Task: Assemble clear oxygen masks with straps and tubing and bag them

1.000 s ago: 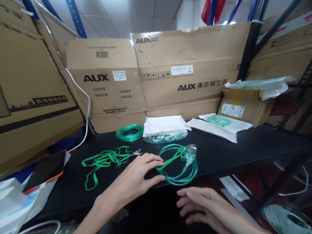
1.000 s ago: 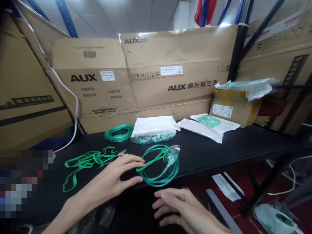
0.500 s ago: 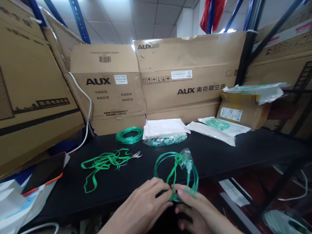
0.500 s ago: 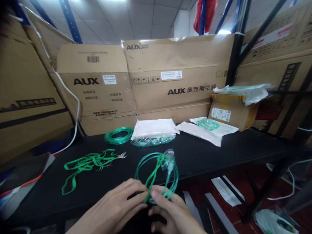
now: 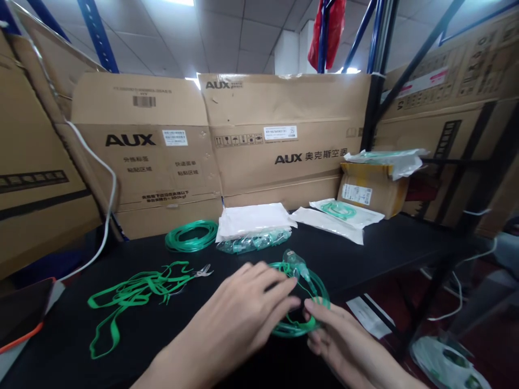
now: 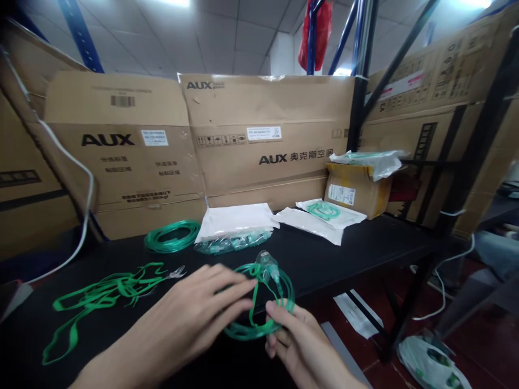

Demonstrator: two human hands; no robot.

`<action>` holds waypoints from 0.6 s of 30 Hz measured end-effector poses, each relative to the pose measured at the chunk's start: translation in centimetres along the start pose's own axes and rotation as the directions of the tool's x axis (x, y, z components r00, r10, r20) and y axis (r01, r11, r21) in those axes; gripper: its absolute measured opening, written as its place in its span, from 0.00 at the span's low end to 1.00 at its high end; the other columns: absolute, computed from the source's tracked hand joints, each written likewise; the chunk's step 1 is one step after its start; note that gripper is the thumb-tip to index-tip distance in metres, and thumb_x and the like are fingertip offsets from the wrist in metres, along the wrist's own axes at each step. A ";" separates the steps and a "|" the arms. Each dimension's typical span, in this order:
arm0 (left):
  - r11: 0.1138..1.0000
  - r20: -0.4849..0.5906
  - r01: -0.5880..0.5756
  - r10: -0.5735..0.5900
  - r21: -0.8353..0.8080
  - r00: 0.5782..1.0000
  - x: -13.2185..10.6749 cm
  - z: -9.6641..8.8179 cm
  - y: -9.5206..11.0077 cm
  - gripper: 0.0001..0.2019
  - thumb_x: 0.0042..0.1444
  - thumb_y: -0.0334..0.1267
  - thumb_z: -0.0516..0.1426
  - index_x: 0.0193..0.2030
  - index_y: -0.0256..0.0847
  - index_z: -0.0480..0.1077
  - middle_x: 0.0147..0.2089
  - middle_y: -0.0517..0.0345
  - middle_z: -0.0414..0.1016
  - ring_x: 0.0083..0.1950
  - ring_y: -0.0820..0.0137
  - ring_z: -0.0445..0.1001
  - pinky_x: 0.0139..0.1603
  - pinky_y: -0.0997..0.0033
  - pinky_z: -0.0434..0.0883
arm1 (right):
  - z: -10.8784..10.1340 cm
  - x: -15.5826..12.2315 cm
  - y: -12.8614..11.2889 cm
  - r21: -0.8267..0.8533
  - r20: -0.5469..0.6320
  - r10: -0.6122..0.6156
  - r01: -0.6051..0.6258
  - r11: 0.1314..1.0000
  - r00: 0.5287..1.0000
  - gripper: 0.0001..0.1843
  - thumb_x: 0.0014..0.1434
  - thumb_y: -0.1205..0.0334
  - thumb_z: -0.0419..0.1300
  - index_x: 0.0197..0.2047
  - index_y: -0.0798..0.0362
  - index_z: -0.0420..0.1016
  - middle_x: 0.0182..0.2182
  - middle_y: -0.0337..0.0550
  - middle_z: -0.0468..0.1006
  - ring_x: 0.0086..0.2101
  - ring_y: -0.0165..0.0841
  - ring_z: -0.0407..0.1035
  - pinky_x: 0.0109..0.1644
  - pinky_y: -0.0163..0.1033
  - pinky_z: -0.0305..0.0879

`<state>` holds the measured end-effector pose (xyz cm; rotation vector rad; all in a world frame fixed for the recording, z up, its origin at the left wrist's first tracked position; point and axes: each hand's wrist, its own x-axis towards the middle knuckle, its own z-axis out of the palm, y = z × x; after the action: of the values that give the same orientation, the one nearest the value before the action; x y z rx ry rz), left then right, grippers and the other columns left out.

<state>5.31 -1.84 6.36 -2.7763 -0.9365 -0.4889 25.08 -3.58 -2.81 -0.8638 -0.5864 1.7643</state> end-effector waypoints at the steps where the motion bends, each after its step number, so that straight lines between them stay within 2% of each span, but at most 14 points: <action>1: 0.999 0.062 0.031 -0.029 -0.023 0.998 2.2 0.1 -0.4 0.15 0.76 0.40 0.50 0.59 0.42 0.74 0.54 0.52 0.80 0.53 0.57 0.78 0.54 0.52 0.76 | -0.2 0.0 0.0 -0.006 -0.010 0.007 -0.007 1.000 1.000 0.24 0.42 0.52 0.83 0.31 0.55 0.77 0.24 0.34 0.74 0.24 0.27 0.69 0.29 0.33 0.66; 4: 0.997 0.120 0.067 -0.062 -0.039 0.991 9.2 1.9 -2.0 0.16 0.76 0.38 0.50 0.64 0.40 0.71 0.54 0.48 0.80 0.56 0.58 0.78 0.58 0.51 0.74 | -0.5 0.4 0.6 -0.028 -0.005 0.044 -0.045 0.999 0.999 0.25 0.42 0.50 0.83 0.28 0.55 0.75 0.23 0.34 0.73 0.24 0.27 0.70 0.30 0.32 0.67; 6: 0.994 0.187 0.099 -0.088 -0.054 0.978 13.5 3.8 -3.1 0.14 0.73 0.40 0.56 0.61 0.39 0.71 0.53 0.50 0.79 0.51 0.61 0.80 0.53 0.52 0.78 | -0.6 0.8 1.2 -0.048 0.013 0.055 -0.055 0.997 0.998 0.26 0.40 0.48 0.83 0.28 0.55 0.75 0.24 0.35 0.74 0.24 0.27 0.70 0.30 0.33 0.67; 9: 0.985 0.285 0.162 -0.138 -0.062 0.948 18.0 6.8 -4.2 0.16 0.69 0.42 0.61 0.60 0.40 0.71 0.59 0.49 0.76 0.52 0.60 0.79 0.51 0.53 0.79 | -0.8 1.3 1.7 -0.069 0.025 0.067 -0.066 0.995 0.997 0.27 0.39 0.47 0.83 0.28 0.54 0.74 0.25 0.35 0.75 0.23 0.27 0.69 0.30 0.33 0.67; 11: 0.978 0.328 0.200 -0.172 -0.054 0.929 19.7 8.3 -4.6 0.17 0.69 0.42 0.61 0.61 0.40 0.71 0.60 0.48 0.75 0.53 0.59 0.79 0.52 0.52 0.79 | -0.8 1.4 1.7 -0.068 0.022 0.068 -0.066 0.995 0.997 0.27 0.38 0.47 0.83 0.28 0.54 0.74 0.25 0.36 0.75 0.24 0.28 0.70 0.30 0.34 0.68; 14: 0.974 0.354 0.225 -0.196 -0.042 0.915 20.7 9.3 -4.7 0.17 0.69 0.42 0.61 0.61 0.40 0.71 0.60 0.48 0.75 0.54 0.59 0.78 0.52 0.52 0.78 | -0.8 1.2 1.5 -0.066 0.019 0.064 -0.062 0.996 0.998 0.27 0.39 0.47 0.83 0.28 0.54 0.75 0.25 0.35 0.75 0.24 0.28 0.70 0.31 0.34 0.68; 16: 0.973 0.337 0.227 -0.201 -0.039 0.920 20.6 9.2 -4.6 0.16 0.69 0.42 0.61 0.60 0.40 0.71 0.60 0.48 0.75 0.54 0.59 0.78 0.53 0.52 0.78 | -0.9 1.1 1.4 -0.069 0.025 0.055 -0.053 0.996 0.998 0.26 0.40 0.48 0.82 0.29 0.55 0.75 0.25 0.35 0.75 0.24 0.28 0.70 0.31 0.34 0.69; 18: 0.972 0.293 0.231 -0.211 -0.034 0.932 20.0 8.2 -4.6 0.16 0.69 0.42 0.61 0.60 0.40 0.72 0.60 0.48 0.75 0.54 0.59 0.78 0.53 0.52 0.78 | -1.0 1.0 1.4 -0.070 0.028 0.044 -0.042 0.997 0.999 0.25 0.42 0.48 0.82 0.30 0.55 0.76 0.26 0.36 0.76 0.25 0.28 0.72 0.33 0.34 0.70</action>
<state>19.57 15.09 6.13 -2.8689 -1.3296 -0.1454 24.83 -3.09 -4.72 -0.9054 -0.6566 1.8071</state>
